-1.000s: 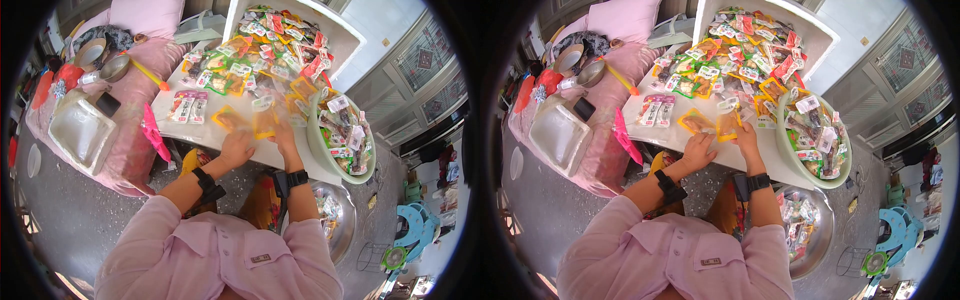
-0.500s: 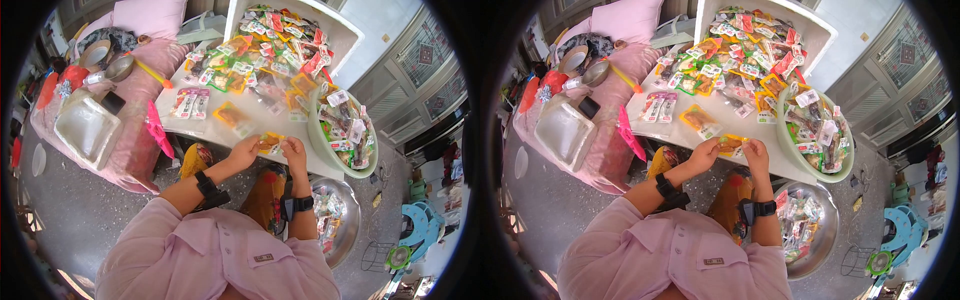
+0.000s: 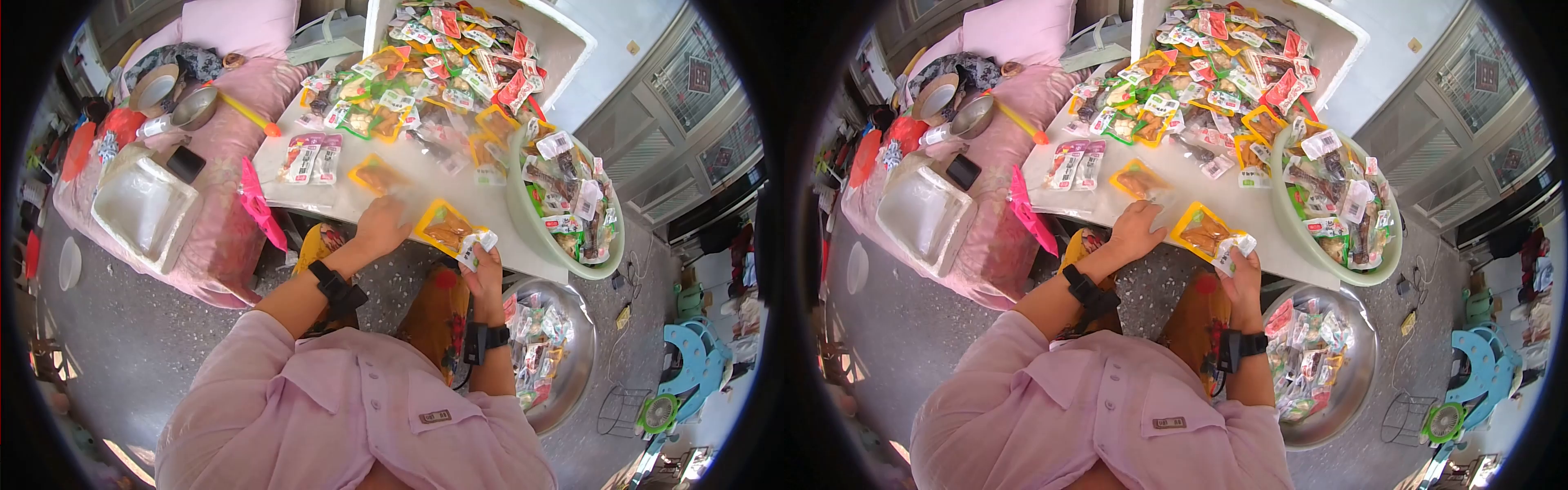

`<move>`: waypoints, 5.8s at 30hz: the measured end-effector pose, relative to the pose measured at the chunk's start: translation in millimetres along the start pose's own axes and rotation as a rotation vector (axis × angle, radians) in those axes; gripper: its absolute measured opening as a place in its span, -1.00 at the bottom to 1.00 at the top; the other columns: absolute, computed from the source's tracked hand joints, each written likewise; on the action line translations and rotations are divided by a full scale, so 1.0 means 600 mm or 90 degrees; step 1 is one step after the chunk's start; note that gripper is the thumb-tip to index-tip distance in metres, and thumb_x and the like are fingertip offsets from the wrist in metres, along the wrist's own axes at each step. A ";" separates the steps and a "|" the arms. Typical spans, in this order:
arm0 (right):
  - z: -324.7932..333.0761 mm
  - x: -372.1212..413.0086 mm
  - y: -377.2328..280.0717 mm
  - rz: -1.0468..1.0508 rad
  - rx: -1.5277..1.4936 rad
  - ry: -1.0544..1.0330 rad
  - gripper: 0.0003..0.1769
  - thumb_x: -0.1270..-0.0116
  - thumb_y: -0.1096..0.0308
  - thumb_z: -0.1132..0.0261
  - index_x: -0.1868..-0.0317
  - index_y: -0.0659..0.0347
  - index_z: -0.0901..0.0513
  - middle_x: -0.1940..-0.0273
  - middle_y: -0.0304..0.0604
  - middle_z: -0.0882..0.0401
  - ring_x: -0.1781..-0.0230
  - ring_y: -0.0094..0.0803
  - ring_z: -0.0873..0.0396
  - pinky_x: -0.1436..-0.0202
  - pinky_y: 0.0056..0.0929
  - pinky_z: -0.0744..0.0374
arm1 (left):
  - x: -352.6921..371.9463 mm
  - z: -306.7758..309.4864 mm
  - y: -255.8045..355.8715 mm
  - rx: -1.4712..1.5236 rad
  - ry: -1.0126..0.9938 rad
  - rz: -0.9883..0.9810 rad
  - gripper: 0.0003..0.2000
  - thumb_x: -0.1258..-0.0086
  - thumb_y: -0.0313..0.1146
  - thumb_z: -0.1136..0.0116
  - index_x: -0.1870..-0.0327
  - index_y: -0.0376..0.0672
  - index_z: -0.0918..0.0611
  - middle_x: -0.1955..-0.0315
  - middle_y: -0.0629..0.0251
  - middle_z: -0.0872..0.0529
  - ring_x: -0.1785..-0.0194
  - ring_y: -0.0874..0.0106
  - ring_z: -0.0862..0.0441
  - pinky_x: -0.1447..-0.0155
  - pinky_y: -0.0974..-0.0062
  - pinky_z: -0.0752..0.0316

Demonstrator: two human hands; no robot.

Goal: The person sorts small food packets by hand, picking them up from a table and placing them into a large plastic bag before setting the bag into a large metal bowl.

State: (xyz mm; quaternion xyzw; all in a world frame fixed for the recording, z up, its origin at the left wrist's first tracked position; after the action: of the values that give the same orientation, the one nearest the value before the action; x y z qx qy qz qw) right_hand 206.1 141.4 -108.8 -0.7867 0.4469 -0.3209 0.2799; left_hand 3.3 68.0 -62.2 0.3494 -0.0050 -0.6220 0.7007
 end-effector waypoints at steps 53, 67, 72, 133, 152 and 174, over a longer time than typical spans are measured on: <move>-0.069 -0.083 0.024 0.676 1.008 0.060 -0.73 0.03 0.41 -0.13 0.24 0.28 -0.44 0.19 0.01 -0.44 0.15 -0.10 -0.39 0.15 -0.19 -0.36 | -0.149 0.017 -0.069 -0.112 -0.166 0.025 -0.71 0.00 -0.32 -0.01 0.21 -0.18 -0.48 0.21 0.11 -0.46 0.11 0.21 -0.41 0.10 0.31 -0.36; -0.077 -0.079 0.022 0.656 1.047 0.070 -0.73 0.10 0.42 -0.15 0.30 0.26 -0.43 0.18 -0.04 -0.42 0.12 -0.15 -0.38 0.15 -0.20 -0.33 | -0.292 -0.049 -0.188 -0.301 -0.149 0.255 -0.27 0.04 0.01 -0.08 -0.20 -0.04 -0.14 -0.16 0.03 -0.16 -0.26 0.18 -0.01 -0.25 0.26 0.09; -0.080 -0.080 0.024 0.643 1.060 0.056 -0.72 0.10 0.42 -0.15 0.29 0.25 -0.44 0.18 -0.05 -0.42 0.11 -0.16 -0.37 0.15 -0.20 -0.33 | -0.299 -0.060 -0.202 -0.279 -0.120 0.186 -0.49 0.00 -0.25 -0.02 -0.07 -0.05 -0.30 0.00 0.11 -0.37 -0.09 0.20 -0.29 -0.10 0.27 -0.19; 0.014 0.085 0.001 -0.046 0.167 -0.039 -0.77 -0.13 0.46 -0.13 0.16 0.24 -0.43 0.27 -0.21 -0.51 0.30 -0.44 -0.51 0.21 -0.45 -0.50 | -0.001 0.000 0.024 0.228 -0.216 0.024 -0.76 -0.10 -0.28 -0.05 0.29 -0.25 -0.47 0.41 0.11 -0.52 0.28 0.20 -0.47 0.20 0.36 -0.35; 0.008 0.027 0.004 0.126 0.042 0.050 -0.73 -0.20 0.51 0.01 0.05 0.29 -0.34 0.18 -0.12 -0.46 0.23 -0.36 -0.50 0.20 -0.43 -0.49 | 0.002 -0.071 0.011 -0.033 -0.119 0.088 -0.87 0.00 -0.33 -0.03 0.53 -0.20 -0.52 0.48 0.12 -0.51 0.29 0.17 -0.47 0.23 0.26 -0.38; -0.114 -0.051 0.068 -0.101 0.098 -0.061 -0.74 -0.17 0.43 0.01 0.10 0.16 -0.33 0.30 -0.16 -0.45 0.41 -0.37 -0.48 0.55 -0.42 -0.48 | 0.015 -0.020 0.068 -0.013 0.050 -0.149 -0.94 0.03 -0.42 -0.02 0.57 -0.17 -0.43 0.55 0.17 -0.43 0.50 0.17 -0.45 0.45 0.26 -0.36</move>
State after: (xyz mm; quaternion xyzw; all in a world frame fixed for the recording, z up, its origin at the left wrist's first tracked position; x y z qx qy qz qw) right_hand 120.8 139.9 -102.7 -0.8105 0.3433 -0.3371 0.3340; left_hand 46.1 65.1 -55.0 0.3647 0.0697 -0.6856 0.6262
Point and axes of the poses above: each hand's wrist, its own x-axis away from the middle knuckle, its own z-axis out of the back of the hand, y = z × x, the point moved 4 cm from there along -x, towards the middle knuckle
